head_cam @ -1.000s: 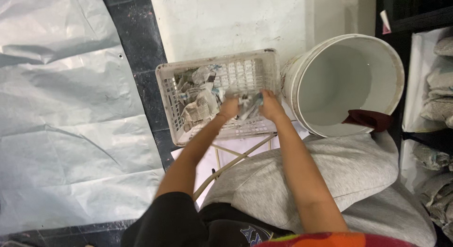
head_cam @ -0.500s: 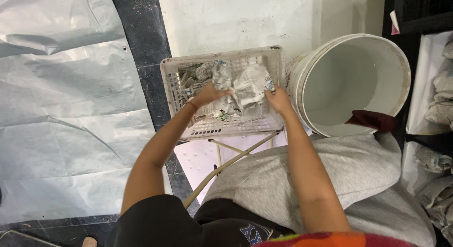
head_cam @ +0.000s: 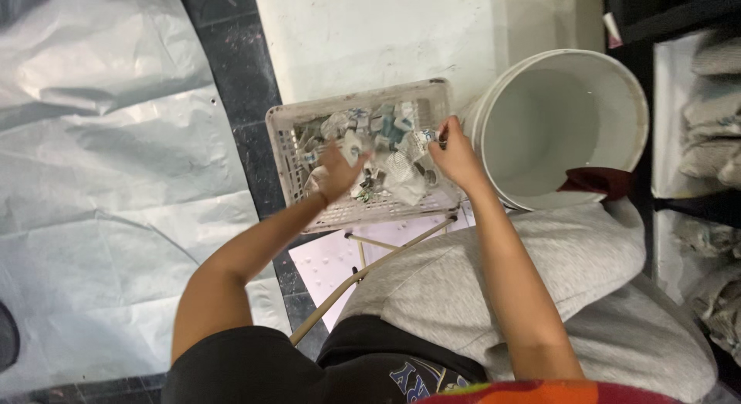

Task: The person sits on the floor and wraps small glass items with newspaper. They pick up a glass item, wrap it in a sheet of newspaper, and place it on a shelf. This process is repeated for several items.

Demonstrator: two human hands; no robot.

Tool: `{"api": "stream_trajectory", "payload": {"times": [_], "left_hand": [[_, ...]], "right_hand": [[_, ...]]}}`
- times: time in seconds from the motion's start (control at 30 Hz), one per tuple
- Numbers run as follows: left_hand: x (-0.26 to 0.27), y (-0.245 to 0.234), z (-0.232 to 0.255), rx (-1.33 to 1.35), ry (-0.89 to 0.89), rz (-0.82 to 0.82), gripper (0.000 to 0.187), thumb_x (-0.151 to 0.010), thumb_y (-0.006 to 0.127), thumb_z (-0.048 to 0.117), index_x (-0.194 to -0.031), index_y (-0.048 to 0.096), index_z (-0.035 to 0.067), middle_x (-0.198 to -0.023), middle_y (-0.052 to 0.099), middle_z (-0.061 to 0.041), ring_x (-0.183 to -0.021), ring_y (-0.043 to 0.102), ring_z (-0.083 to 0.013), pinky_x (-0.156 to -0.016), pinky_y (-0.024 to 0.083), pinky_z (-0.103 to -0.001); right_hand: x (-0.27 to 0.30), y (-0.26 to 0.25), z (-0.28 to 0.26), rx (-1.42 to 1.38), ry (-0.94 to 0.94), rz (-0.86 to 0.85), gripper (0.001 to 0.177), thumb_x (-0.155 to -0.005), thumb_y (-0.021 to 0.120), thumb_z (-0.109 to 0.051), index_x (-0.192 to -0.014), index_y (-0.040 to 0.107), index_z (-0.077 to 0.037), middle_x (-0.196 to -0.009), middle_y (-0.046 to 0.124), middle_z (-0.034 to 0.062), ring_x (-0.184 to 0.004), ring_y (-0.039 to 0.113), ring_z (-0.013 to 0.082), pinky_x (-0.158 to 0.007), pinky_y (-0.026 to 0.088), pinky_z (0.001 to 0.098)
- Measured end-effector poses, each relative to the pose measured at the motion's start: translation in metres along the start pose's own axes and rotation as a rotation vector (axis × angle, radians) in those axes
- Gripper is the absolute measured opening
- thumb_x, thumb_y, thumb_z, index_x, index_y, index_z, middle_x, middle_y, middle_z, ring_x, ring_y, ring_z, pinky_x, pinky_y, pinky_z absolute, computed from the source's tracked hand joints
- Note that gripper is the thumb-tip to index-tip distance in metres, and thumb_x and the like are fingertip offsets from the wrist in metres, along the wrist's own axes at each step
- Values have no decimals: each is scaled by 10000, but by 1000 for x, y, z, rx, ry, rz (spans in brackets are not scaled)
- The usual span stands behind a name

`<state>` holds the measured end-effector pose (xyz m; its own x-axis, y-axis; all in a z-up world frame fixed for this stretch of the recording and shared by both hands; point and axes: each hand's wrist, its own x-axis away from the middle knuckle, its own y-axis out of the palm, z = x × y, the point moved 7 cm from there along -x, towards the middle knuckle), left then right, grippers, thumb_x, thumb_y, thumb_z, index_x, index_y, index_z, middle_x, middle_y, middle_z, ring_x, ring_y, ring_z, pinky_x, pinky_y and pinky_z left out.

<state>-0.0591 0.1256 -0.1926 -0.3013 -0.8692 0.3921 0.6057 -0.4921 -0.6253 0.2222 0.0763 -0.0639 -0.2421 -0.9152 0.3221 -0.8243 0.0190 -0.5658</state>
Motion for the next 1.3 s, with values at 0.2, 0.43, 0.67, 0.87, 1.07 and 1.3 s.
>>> {"api": "stream_trajectory", "payload": {"times": [0.2,0.43,0.67,0.87,1.07,1.3], "left_hand": [[46,-11,166,422,491,-290,780,-949,746,443,-1493,392,9,-1522,407,-242,-1426,383,-353,-1162,373,-477],[62,-9,258,431,373,-653,352,-969,729,355,-1170,765,69,-1089,773,-79,-995,682,-200,-914,552,-366],[117,-28,350,225,729,-904,919,-846,823,372,-1575,324,115,-1294,660,-140,-1341,527,-241,-1157,299,-403],[216,17,485,356,1200,-1205,923,-949,811,431,-1644,285,129,-1441,632,-207,-1402,588,-322,-1199,455,-432],[334,166,549,-127,1291,-1230,475,-941,699,490,-1244,705,124,-973,777,-137,-859,767,-277,-797,588,-405],[457,317,537,-235,1473,-1211,320,-872,730,347,-1063,764,92,-995,761,-151,-932,726,-337,-816,564,-454]], "right_hand": [[80,-84,-56,-406,130,76,200,-1051,621,-154,-1223,569,-66,-813,520,46,-676,435,90,-559,341,272],[180,-188,-66,-432,-94,543,83,-1061,680,-46,-1102,618,-9,-946,665,-27,-805,546,16,-673,421,182],[258,-210,-52,-428,-8,763,101,-1070,679,-84,-1044,645,8,-883,660,-29,-771,535,-7,-644,419,177],[361,-230,-19,-343,200,1062,195,-1109,647,-132,-974,609,3,-770,611,-22,-677,475,2,-567,372,194],[489,-231,38,-183,350,1415,230,-1196,519,-171,-1047,580,-7,-781,595,42,-729,481,44,-651,417,254],[627,-205,134,-63,621,1657,139,-1111,581,-130,-1206,580,-28,-1020,716,110,-746,640,153,-645,493,301]]}}
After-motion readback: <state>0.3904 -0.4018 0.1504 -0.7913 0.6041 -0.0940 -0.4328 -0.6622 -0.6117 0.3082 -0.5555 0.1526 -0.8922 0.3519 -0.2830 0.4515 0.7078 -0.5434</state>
